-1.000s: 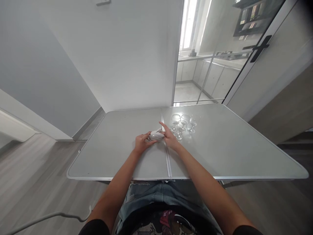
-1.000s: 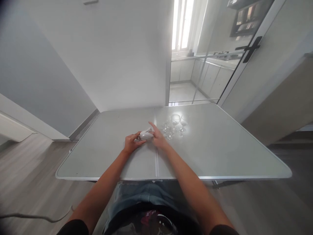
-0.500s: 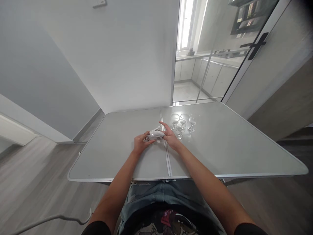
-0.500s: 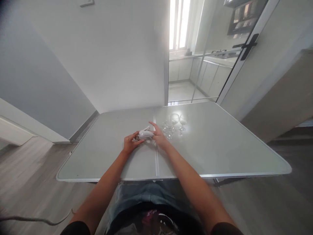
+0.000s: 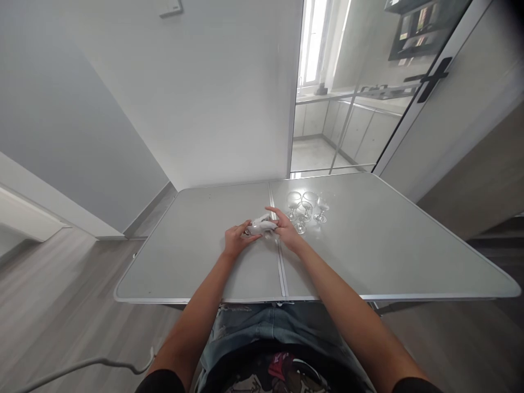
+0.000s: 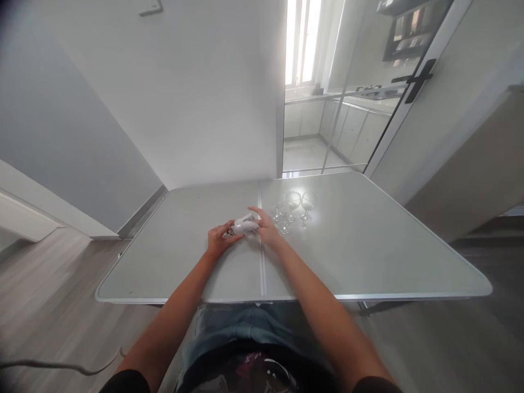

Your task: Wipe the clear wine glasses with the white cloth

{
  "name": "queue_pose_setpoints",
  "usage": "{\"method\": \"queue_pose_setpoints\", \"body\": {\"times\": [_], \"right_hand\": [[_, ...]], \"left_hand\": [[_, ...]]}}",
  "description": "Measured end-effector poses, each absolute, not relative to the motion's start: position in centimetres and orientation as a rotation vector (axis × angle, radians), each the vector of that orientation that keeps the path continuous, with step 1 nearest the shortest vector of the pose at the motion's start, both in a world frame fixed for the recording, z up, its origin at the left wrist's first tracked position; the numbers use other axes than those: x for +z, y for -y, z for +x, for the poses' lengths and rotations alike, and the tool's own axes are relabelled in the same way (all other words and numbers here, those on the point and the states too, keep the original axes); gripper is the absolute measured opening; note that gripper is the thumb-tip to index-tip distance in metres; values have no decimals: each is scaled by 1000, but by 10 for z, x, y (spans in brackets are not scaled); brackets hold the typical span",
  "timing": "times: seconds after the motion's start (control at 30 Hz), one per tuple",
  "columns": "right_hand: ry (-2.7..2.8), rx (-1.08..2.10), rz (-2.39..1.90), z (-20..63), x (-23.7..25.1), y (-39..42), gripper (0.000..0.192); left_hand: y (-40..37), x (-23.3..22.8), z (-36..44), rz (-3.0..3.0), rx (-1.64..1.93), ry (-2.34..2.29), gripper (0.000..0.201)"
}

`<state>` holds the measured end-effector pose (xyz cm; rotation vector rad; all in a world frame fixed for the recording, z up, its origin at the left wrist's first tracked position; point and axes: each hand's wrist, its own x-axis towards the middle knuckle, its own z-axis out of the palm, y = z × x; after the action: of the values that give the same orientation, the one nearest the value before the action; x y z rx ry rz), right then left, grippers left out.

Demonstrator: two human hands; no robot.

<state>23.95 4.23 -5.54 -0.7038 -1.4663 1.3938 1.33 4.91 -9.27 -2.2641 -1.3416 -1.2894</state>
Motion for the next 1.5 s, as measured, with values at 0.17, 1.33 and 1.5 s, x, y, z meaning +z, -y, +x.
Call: {"method": "queue_pose_setpoints", "body": {"times": [0.17, 1.33, 1.5], "right_hand": [[1707, 1165, -723, 237, -57, -37, 86], [983, 1571, -525, 237, -44, -35, 88], [849, 1537, -500, 237, -41, -35, 75]], "left_hand": [[-48, -92, 16, -2285, -1228, 1329, 58], [-43, -77, 12, -2532, -1190, 1661, 60], [-44, -80, 13, -2380, -1187, 1949, 49]]}}
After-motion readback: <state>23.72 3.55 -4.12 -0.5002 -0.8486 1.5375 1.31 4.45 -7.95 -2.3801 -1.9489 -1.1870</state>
